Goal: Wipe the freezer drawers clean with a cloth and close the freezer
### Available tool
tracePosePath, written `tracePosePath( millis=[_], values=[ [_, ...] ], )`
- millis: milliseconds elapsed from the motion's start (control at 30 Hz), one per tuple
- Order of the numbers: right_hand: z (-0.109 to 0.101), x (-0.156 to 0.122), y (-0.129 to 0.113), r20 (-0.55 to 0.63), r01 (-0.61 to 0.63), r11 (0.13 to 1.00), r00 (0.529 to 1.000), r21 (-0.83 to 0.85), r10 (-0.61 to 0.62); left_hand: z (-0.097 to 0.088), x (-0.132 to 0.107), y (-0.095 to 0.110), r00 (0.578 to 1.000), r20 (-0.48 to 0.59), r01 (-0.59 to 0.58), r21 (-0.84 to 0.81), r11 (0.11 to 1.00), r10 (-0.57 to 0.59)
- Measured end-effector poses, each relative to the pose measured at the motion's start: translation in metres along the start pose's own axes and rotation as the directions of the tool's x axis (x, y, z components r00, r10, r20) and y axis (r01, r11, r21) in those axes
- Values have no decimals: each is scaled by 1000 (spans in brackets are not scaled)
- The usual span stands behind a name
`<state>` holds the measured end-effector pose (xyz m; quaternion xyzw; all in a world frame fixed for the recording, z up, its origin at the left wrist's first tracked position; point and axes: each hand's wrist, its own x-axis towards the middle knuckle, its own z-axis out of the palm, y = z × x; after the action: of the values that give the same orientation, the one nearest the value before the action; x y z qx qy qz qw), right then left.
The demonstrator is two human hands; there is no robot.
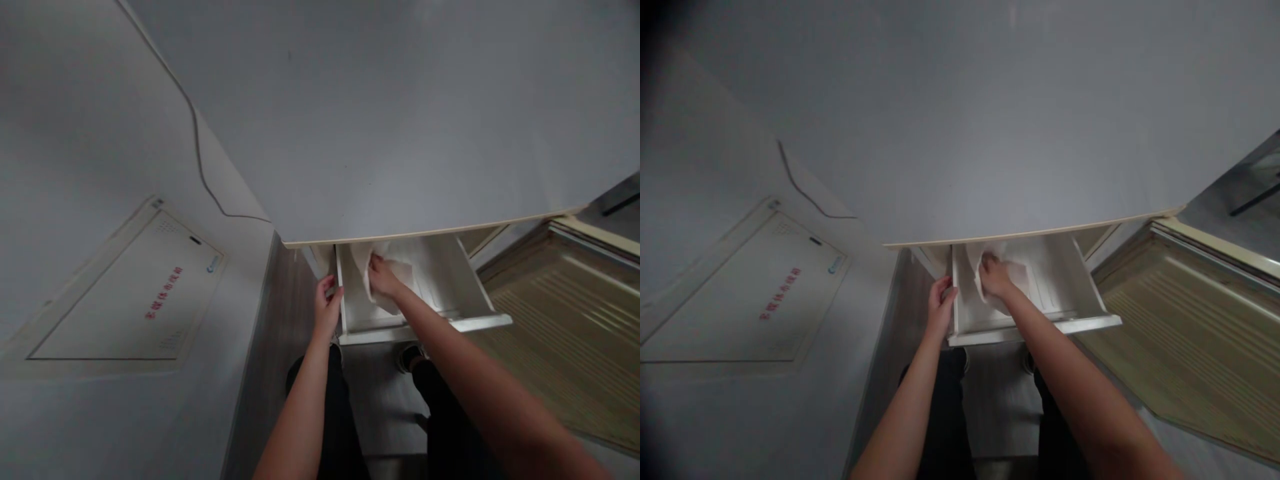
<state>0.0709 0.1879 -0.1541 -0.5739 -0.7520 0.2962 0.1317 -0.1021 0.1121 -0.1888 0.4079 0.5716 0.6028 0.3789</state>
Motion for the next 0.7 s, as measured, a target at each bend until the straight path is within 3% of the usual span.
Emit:
tracePosePath(
  millis=[67, 133, 267, 433, 567, 633, 700],
  values=[
    [18, 26, -15, 139, -4, 963, 989, -271, 43, 6, 0, -4, 998, 28, 60, -19, 998, -60],
    [37, 43, -26, 158, 25, 899, 986, -438, 50, 10, -1, -6, 994, 60, 92, -28, 995, -90],
    [48, 63, -20, 143, 0, 882, 987, -471, 76, 12, -2, -5, 990, 80, 116, -32, 993, -113],
    [4, 70, 46, 85, -226, 874, 954, -431, 289, 10, -1, -4, 980, 105, 179, -68, 981, -171],
    [-35, 45, 117, -10, -451, 802, 874, -391, 486, 11, -2, -4, 983, 88, 171, -77, 982, -164],
    [-41, 26, 139, -9, -459, 792, 867, -401, 498, 12, -2, -5, 984, 81, 165, -75, 983, -159],
    [-37, 11, 146, 2, -456, 773, 861, -441, 509, 14, -2, -4, 985, 71, 161, -72, 984, -156]
  ],
)
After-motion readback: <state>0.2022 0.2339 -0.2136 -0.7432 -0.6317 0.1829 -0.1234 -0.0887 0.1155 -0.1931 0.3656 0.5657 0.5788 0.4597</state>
